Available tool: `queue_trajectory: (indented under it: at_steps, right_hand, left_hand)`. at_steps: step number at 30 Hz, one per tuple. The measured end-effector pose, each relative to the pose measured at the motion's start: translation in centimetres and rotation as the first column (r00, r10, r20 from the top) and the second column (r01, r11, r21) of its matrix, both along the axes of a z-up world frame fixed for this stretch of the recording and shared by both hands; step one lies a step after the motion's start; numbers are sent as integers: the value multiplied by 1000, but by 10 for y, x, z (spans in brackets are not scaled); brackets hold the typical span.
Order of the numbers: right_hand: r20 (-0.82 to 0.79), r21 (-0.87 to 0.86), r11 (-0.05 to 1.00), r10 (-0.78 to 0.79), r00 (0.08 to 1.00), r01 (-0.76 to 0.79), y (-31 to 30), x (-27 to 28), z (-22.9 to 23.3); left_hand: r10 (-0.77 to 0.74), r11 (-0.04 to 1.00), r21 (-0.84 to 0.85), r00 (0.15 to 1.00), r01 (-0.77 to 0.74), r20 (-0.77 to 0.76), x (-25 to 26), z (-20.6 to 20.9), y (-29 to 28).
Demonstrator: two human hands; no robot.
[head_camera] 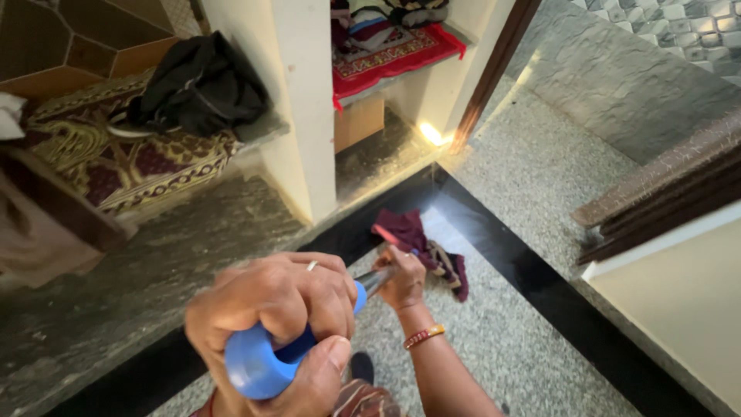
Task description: The person mops the floor using a microfiber mop and spreads out pieces of cloth over a cot.
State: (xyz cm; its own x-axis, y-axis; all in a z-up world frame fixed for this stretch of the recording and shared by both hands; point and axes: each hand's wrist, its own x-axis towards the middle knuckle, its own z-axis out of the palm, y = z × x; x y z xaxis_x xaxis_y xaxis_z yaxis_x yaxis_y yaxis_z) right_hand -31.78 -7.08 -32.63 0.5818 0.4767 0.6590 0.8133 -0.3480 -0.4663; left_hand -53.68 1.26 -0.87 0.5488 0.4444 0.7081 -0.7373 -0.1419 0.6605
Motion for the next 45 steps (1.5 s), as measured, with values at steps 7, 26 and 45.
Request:
queue_trajectory:
  at_steps: [7, 26, 45]
  right_hand:
    - [-133, -185, 954, -264, 955, 238, 3, 189, -56]
    - [-492, -327, 945, -153, 857, -19, 35, 249, -147]
    - [-597, -5, 964, 211, 774, -267, 182, -241, 69]
  left_hand:
    - [-260, 966, -80, 917, 247, -303, 154, -81, 28]
    - [-58, 986, 116, 894, 122, -445, 187, -195, 82]
    - [163, 968, -203, 985, -147, 62, -202, -13, 165]
